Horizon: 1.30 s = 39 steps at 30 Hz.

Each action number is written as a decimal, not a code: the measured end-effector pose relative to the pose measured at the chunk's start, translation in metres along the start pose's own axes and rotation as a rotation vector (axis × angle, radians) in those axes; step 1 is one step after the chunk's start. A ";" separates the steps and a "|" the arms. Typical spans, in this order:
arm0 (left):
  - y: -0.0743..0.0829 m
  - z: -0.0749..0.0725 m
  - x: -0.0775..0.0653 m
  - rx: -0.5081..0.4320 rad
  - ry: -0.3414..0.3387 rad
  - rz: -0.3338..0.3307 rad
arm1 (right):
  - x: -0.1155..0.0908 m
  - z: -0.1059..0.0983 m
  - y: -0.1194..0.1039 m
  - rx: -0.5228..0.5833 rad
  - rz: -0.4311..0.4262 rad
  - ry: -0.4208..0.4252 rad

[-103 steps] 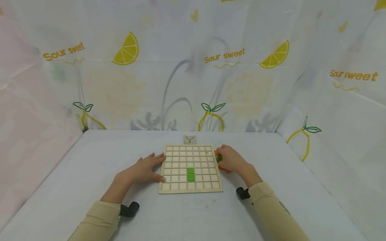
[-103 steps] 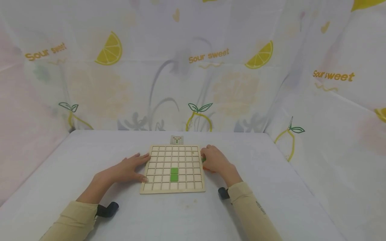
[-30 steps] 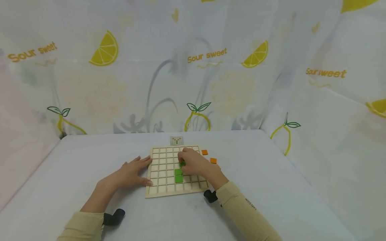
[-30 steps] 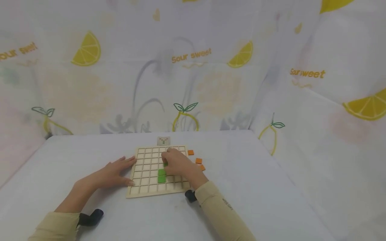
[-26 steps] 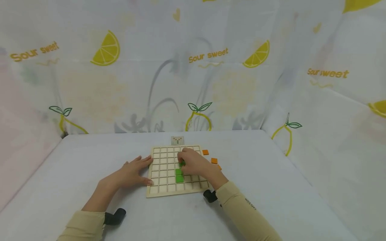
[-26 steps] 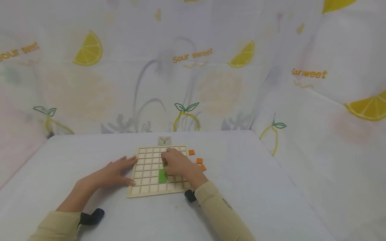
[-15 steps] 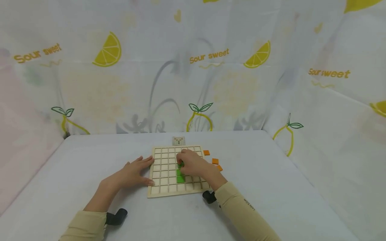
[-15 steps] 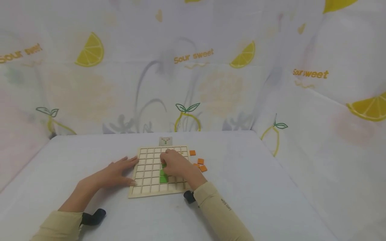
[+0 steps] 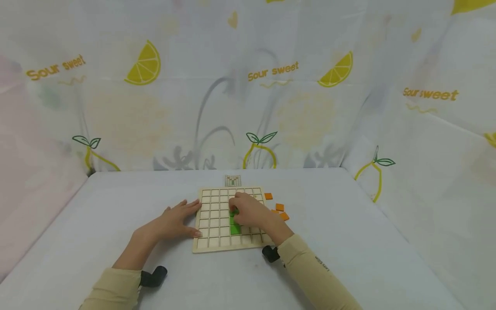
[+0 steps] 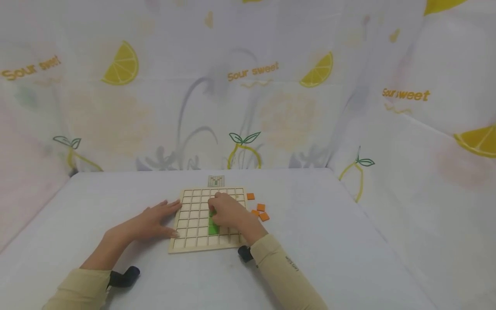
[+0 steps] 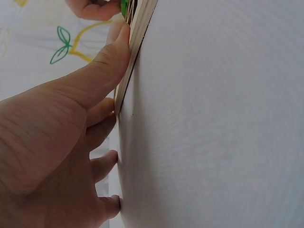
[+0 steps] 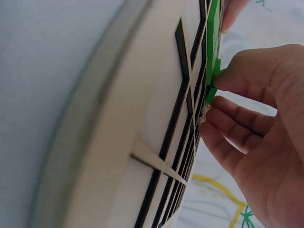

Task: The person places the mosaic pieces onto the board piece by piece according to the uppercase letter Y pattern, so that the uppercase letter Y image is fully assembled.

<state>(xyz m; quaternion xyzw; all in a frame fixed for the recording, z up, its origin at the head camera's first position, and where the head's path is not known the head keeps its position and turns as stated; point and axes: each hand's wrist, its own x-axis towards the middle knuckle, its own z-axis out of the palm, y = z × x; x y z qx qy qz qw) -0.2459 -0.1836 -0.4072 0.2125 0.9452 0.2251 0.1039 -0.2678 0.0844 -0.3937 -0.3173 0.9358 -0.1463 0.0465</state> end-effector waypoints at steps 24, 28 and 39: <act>-0.003 0.001 0.003 0.006 -0.003 -0.005 | -0.005 -0.003 0.008 -0.035 -0.022 0.034; -0.003 0.001 0.001 -0.002 -0.003 -0.005 | -0.008 -0.005 0.011 -0.029 -0.008 0.025; -0.002 -0.001 0.002 -0.007 -0.005 0.003 | -0.014 -0.016 0.025 0.018 0.031 0.058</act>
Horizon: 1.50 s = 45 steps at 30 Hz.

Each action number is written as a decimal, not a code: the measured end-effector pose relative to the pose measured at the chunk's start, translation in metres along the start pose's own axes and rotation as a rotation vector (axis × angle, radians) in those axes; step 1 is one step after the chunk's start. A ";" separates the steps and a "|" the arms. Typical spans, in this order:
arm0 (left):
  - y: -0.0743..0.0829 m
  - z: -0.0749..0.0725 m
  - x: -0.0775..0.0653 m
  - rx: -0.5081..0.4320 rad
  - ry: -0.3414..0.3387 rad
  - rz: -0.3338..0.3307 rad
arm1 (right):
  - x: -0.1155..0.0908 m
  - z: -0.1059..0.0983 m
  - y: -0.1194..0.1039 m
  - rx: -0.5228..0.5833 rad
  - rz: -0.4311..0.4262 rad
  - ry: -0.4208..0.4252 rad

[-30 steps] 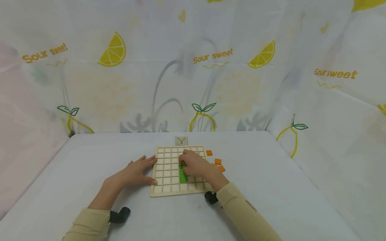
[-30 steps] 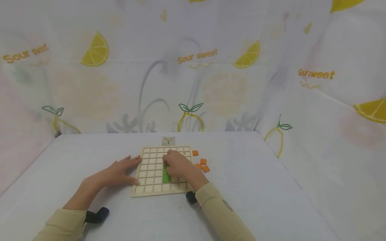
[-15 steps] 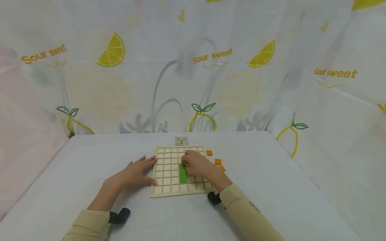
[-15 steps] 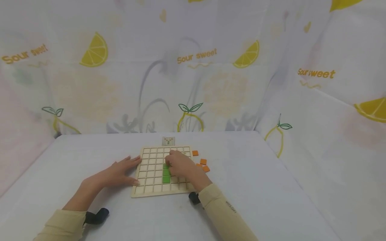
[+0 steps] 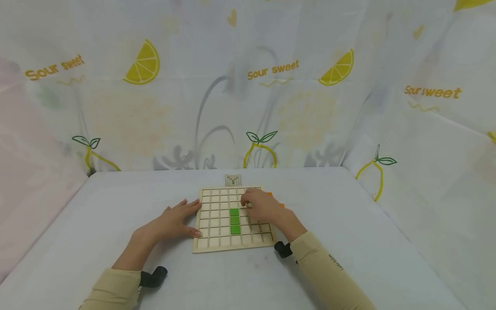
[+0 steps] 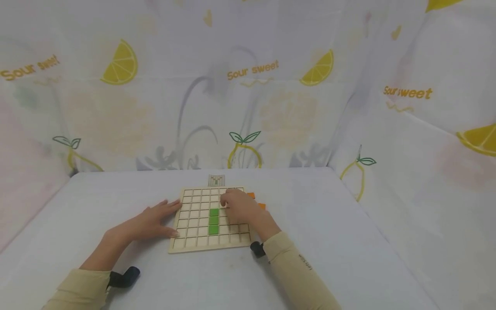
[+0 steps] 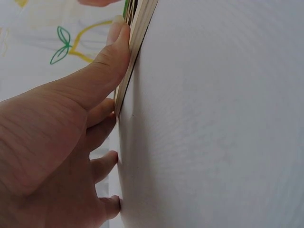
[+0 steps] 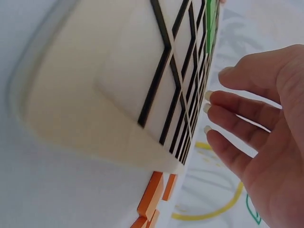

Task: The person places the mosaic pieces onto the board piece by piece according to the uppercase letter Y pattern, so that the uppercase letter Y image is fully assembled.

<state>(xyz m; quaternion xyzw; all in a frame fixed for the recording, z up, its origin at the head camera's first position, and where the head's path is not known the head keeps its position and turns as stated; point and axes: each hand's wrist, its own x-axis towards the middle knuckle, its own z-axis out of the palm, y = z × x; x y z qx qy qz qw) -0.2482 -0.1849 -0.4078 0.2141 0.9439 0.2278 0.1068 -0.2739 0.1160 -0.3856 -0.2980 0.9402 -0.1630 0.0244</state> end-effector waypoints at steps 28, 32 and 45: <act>-0.001 0.000 0.001 0.014 0.000 -0.008 | -0.001 -0.014 0.041 -0.125 0.137 0.062; 0.001 -0.001 -0.001 0.019 -0.002 0.000 | -0.002 -0.014 0.046 -0.131 0.172 0.052; 0.001 0.000 -0.001 0.022 0.003 -0.004 | -0.002 -0.012 0.061 -0.109 0.237 0.025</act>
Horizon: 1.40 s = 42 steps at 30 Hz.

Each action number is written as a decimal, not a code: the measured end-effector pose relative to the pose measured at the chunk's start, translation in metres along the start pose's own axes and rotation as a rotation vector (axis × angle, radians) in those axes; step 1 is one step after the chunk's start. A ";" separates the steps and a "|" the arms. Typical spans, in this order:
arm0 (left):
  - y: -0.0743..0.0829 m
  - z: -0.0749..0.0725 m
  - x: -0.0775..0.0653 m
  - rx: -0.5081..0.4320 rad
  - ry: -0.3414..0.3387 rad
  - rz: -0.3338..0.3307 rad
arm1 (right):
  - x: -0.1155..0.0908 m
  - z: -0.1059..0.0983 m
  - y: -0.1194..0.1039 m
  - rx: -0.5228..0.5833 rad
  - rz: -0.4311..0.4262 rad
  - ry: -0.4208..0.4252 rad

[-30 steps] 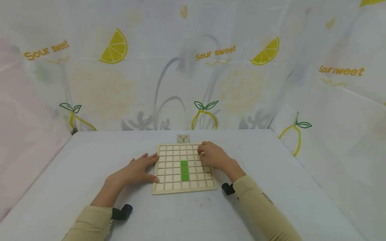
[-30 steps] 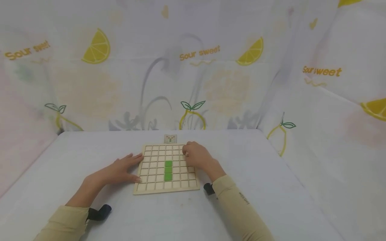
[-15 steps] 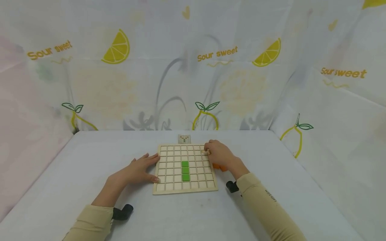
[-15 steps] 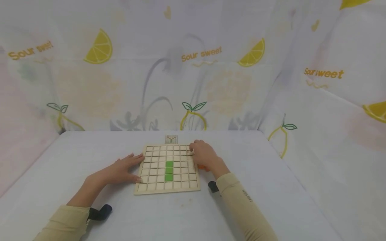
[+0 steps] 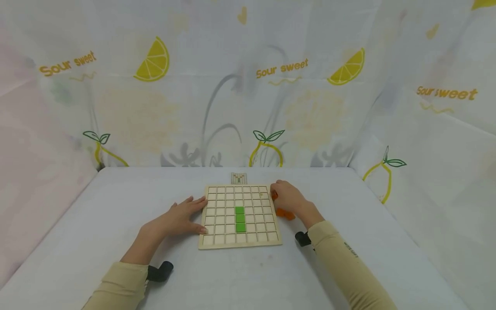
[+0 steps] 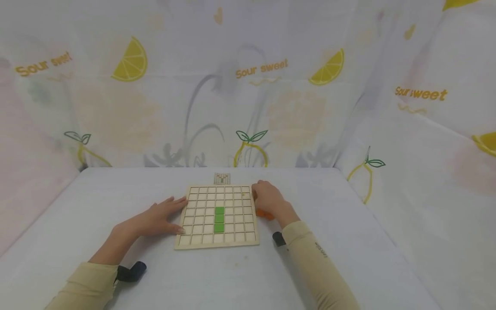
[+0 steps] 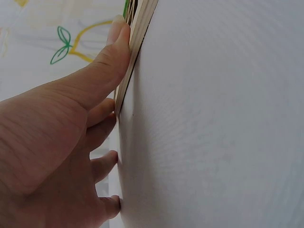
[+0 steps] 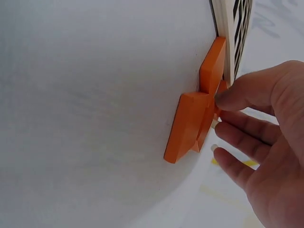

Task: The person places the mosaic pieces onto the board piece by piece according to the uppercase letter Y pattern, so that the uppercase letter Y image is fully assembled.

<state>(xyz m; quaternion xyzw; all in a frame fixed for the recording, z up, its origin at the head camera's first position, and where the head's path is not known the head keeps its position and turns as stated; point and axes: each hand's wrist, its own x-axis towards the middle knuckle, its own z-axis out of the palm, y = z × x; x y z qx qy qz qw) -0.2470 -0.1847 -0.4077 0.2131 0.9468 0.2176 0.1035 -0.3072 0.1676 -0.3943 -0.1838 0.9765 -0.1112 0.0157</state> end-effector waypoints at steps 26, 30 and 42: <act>0.004 -0.001 -0.003 -0.014 -0.002 -0.007 | 0.002 -0.001 -0.006 0.027 -0.032 0.008; 0.004 -0.001 -0.003 -0.014 -0.002 -0.015 | 0.003 0.000 -0.008 0.031 -0.050 0.015; 0.004 -0.002 -0.004 -0.023 -0.004 -0.017 | 0.009 0.002 -0.013 0.037 -0.104 0.022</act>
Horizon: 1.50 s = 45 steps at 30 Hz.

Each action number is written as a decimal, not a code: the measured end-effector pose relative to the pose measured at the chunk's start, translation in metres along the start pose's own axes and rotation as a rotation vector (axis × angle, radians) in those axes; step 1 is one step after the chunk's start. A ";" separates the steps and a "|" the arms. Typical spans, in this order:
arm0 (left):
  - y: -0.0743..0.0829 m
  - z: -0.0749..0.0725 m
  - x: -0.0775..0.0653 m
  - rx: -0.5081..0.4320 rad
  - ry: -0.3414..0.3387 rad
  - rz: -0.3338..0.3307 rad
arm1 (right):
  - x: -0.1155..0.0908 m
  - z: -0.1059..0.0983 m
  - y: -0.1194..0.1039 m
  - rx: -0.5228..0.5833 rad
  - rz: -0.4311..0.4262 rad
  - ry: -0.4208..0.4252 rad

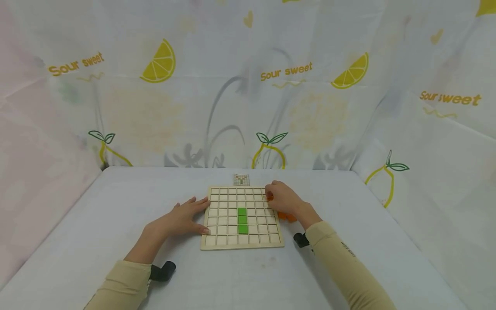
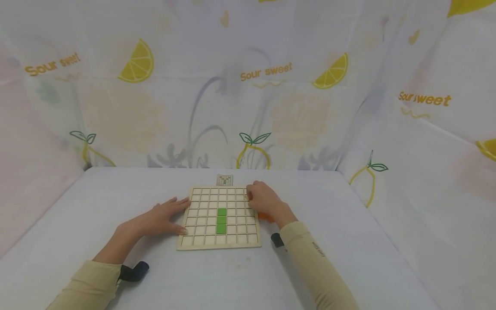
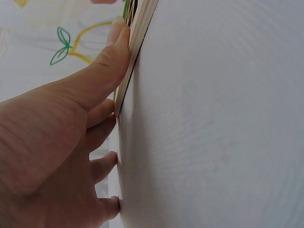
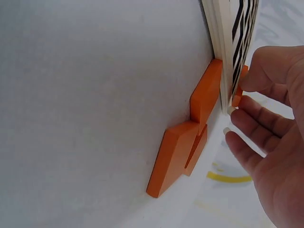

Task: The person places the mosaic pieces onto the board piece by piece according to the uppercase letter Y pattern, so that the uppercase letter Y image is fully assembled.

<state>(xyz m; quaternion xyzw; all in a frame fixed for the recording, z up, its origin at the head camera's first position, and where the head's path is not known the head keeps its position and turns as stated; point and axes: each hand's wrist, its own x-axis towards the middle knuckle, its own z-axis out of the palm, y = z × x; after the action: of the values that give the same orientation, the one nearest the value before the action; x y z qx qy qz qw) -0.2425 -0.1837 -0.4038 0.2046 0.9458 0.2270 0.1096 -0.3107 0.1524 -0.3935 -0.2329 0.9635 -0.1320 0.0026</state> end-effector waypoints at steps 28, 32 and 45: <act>-0.003 0.001 0.003 -0.002 -0.003 -0.010 | 0.021 0.007 -0.034 -0.008 -0.135 -0.009; -0.003 0.001 0.003 0.002 -0.001 -0.011 | 0.024 0.008 -0.039 -0.001 -0.144 -0.012; -0.004 0.002 0.003 0.002 0.006 -0.004 | 0.028 0.011 -0.053 -0.011 -0.183 -0.023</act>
<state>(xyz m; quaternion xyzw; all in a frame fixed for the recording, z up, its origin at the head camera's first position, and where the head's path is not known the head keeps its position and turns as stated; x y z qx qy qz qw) -0.2459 -0.1845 -0.4075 0.2019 0.9468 0.2266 0.1072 -0.3113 0.0917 -0.3889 -0.3215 0.9388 -0.1237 0.0004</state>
